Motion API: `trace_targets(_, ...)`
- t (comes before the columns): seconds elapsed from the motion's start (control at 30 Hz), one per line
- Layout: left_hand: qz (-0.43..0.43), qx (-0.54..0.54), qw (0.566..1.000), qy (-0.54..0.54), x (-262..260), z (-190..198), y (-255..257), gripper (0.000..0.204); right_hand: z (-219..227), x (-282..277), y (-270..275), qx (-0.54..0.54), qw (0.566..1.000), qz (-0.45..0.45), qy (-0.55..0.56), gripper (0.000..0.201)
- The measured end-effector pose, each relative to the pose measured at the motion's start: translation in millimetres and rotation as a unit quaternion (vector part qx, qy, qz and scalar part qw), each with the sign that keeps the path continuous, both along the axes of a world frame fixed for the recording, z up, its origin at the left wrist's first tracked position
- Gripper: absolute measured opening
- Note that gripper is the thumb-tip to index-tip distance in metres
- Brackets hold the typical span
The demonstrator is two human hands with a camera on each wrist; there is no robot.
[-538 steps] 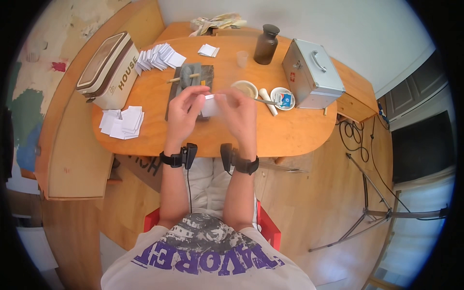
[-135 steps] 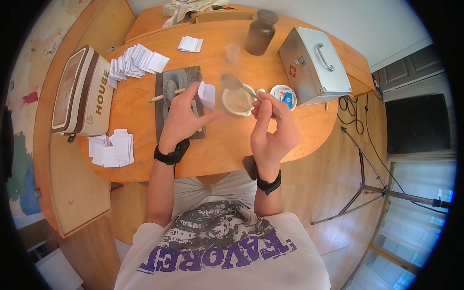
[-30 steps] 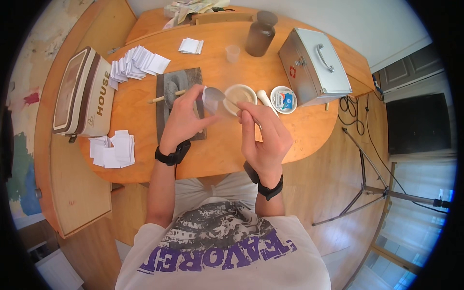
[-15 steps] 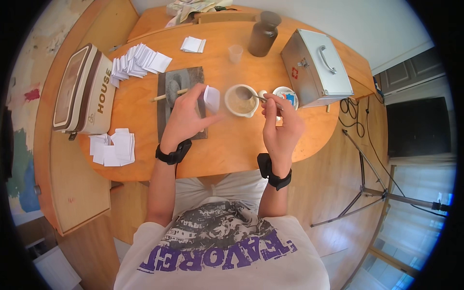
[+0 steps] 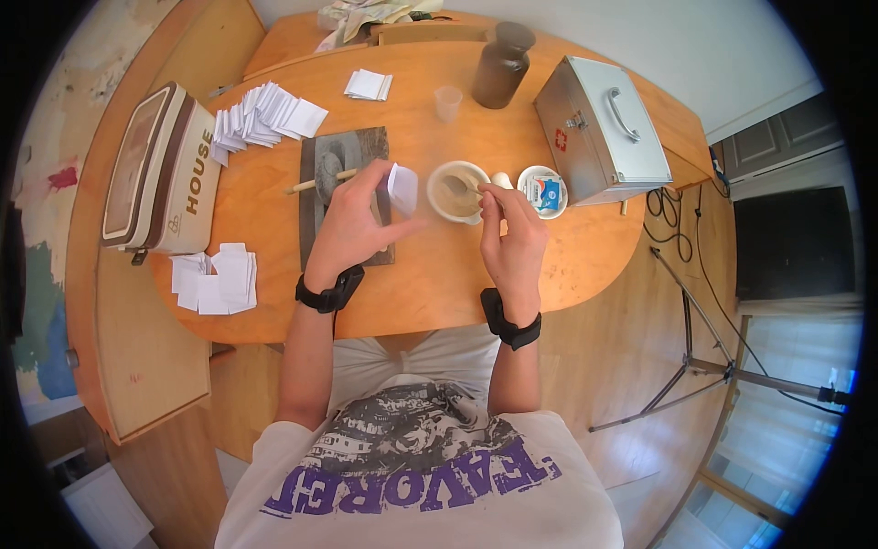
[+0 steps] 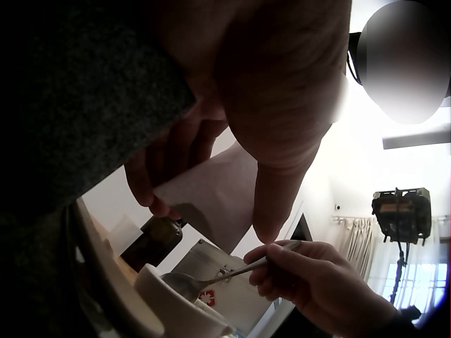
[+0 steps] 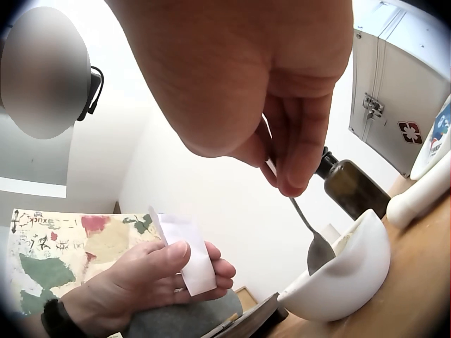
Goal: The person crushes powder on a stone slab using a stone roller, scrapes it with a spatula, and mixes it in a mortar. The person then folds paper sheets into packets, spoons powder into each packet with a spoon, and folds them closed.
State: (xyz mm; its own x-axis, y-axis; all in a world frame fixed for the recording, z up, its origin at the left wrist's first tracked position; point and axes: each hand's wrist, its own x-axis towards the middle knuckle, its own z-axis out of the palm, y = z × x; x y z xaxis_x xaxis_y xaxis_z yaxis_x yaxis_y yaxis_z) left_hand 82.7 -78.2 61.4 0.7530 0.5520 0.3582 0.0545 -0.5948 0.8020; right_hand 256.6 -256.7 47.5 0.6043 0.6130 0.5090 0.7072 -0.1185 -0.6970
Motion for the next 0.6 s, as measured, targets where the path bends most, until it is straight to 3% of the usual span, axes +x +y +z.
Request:
trace_targets(0.27,-0.001,-0.004,1.0,0.014,-0.2,-1.4,0.6,0.067,-10.9,5.4,-1.3,0.039,0.985,-0.068,0.155,0.018)
trace_targets(0.6,0.0,0.0,1.0,0.006,-0.2,-2.2,0.0,0.067,-2.4,4.6,-4.3,0.018,0.99,-0.061,0.122,0.017)
